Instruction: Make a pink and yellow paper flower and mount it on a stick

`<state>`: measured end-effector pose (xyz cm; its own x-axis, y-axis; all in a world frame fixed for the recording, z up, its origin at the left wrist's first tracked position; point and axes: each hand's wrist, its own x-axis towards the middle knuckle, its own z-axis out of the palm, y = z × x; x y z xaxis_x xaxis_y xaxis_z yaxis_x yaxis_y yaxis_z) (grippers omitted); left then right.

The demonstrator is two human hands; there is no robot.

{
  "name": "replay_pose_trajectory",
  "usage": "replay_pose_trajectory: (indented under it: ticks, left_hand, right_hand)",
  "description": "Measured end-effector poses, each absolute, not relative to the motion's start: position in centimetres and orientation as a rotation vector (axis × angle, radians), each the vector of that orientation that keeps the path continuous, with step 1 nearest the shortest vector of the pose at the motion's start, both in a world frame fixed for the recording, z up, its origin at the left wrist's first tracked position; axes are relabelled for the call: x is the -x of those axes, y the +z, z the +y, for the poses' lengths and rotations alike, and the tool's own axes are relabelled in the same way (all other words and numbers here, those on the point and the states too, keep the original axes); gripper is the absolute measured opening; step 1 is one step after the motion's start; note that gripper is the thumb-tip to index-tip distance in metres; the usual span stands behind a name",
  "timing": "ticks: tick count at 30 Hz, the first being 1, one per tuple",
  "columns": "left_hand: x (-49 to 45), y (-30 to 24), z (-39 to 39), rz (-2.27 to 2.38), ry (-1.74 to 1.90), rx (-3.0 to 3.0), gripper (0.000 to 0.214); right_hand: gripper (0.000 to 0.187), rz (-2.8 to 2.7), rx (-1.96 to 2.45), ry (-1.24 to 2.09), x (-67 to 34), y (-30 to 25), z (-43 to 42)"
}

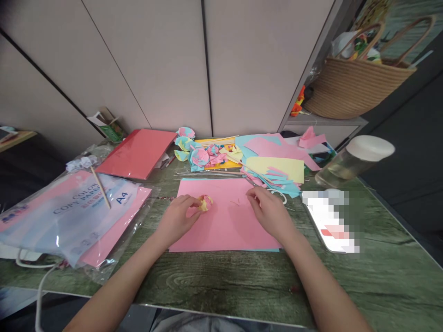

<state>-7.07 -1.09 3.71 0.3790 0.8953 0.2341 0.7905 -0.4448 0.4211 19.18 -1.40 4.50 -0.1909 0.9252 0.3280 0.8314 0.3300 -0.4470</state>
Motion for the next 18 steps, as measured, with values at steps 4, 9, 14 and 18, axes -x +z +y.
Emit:
replay_pose_trajectory:
  ticks: [4,9,14,18]
  left_hand:
    - [6.6,3.5,-1.2,1.585,0.615,-2.422,0.015]
    - [6.4,2.8,-1.0,1.619,0.672,-2.427,0.011]
    - [6.4,2.6,-0.9,1.590,0.764,-2.394,0.008]
    - [6.5,2.5,-0.8,1.558,0.768,-2.410,0.008]
  right_hand:
    - [0.012,-2.076,1.532,0.263,-17.9,4.0,-1.7]
    - [0.014,-2.095,1.520,0.237,-17.4,3.6,-2.0]
    - [0.014,-2.108,1.566,0.202,-17.5,3.7,-2.0]
    - [0.014,-2.116,1.575,0.144,-17.5,3.7,-1.9]
